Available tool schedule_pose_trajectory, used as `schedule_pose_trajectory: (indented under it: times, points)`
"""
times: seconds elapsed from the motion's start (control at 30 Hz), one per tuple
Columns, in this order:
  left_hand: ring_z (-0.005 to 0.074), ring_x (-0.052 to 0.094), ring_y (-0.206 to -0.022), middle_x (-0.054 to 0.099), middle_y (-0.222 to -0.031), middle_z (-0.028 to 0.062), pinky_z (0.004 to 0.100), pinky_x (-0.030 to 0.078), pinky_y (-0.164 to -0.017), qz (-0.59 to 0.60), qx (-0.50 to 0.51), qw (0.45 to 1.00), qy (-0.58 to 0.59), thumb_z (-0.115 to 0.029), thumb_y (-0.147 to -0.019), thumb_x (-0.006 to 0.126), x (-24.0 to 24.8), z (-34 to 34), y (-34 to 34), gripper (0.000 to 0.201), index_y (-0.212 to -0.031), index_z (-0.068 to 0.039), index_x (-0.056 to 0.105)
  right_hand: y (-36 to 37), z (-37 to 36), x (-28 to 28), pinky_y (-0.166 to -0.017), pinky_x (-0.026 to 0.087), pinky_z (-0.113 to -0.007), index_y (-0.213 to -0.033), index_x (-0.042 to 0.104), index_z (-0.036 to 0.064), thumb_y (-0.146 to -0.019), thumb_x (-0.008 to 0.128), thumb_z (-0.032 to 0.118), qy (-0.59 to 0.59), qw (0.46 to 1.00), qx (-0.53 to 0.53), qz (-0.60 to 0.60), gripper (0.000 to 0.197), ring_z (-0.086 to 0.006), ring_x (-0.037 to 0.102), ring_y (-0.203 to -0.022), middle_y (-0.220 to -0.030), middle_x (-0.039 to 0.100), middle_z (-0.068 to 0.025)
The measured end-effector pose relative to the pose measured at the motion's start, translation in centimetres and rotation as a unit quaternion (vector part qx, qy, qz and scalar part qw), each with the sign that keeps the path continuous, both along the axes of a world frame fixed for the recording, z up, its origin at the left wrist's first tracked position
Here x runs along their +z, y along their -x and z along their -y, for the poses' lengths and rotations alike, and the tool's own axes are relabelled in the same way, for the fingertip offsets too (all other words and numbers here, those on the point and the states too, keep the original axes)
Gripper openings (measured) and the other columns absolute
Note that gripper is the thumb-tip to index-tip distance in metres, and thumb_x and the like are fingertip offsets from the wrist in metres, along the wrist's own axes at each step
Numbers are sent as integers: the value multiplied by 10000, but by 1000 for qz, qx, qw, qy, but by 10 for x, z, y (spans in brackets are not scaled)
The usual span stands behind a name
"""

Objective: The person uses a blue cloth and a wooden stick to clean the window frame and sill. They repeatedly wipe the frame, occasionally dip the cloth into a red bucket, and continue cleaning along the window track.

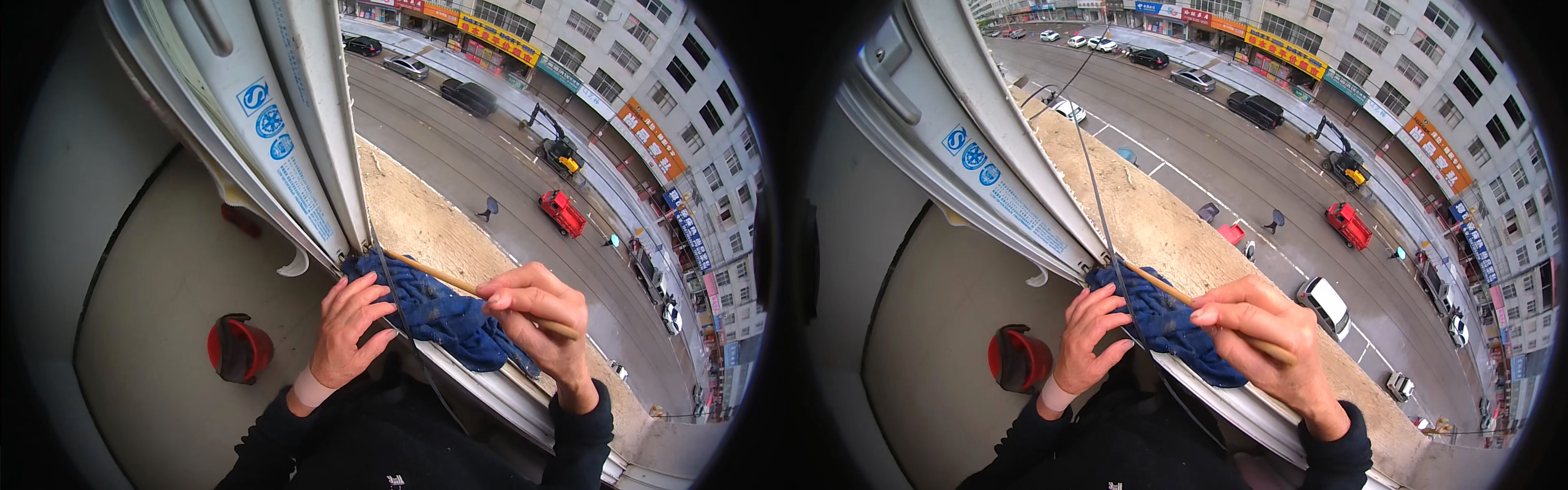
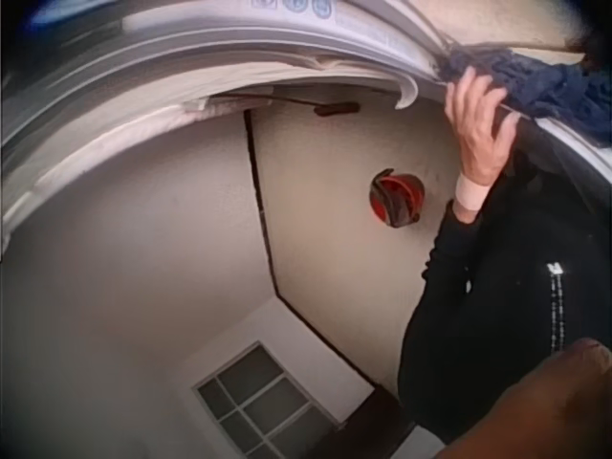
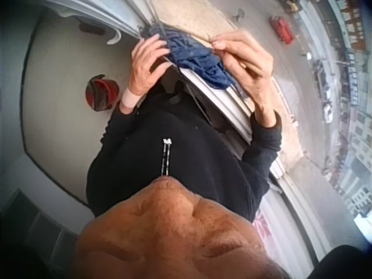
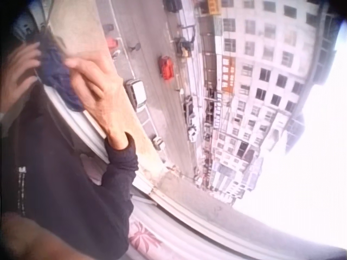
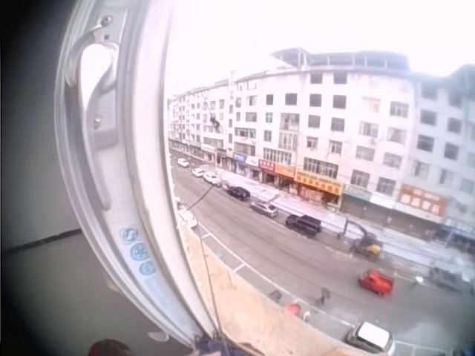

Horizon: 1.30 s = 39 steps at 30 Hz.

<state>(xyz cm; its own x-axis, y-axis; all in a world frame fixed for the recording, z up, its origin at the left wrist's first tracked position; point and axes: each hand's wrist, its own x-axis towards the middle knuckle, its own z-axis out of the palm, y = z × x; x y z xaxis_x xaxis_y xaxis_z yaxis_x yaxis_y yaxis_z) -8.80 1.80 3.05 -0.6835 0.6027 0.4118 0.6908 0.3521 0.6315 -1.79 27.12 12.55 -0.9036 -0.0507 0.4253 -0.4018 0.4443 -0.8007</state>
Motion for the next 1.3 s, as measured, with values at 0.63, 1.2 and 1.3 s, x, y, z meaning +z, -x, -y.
schedule_pose_trajectory:
  times: [0.63,1.2,1.3]
  points:
    - [296,494,-1279,618,-1201,99,463,256,-1117,23,32,999,2,-148,-766,740,0,-5,0,295,-1042,-85,656,25,13,-37,-852,525,-379,-1076,630,12,-739,641,-56,-128,980,134,-75,344,-320,627,-1039,-1127,626,-140]
    - [317,482,-1290,618,-1232,110,476,265,-1118,26,78,994,78,-130,-779,727,15,-18,-12,306,-1068,-68,647,30,-6,-60,-912,522,-358,-1027,652,-9,-784,666,86,-149,966,187,-96,261,-305,563,-1155,-1131,618,-117]
    - [325,450,-1319,592,-1291,121,478,260,-1120,25,83,990,110,-150,-831,676,17,-18,-14,333,-1154,-71,647,32,-20,-59,-918,518,-356,-1041,665,33,-769,656,16,-92,973,213,-19,272,-316,576,-1134,-1124,627,-115]
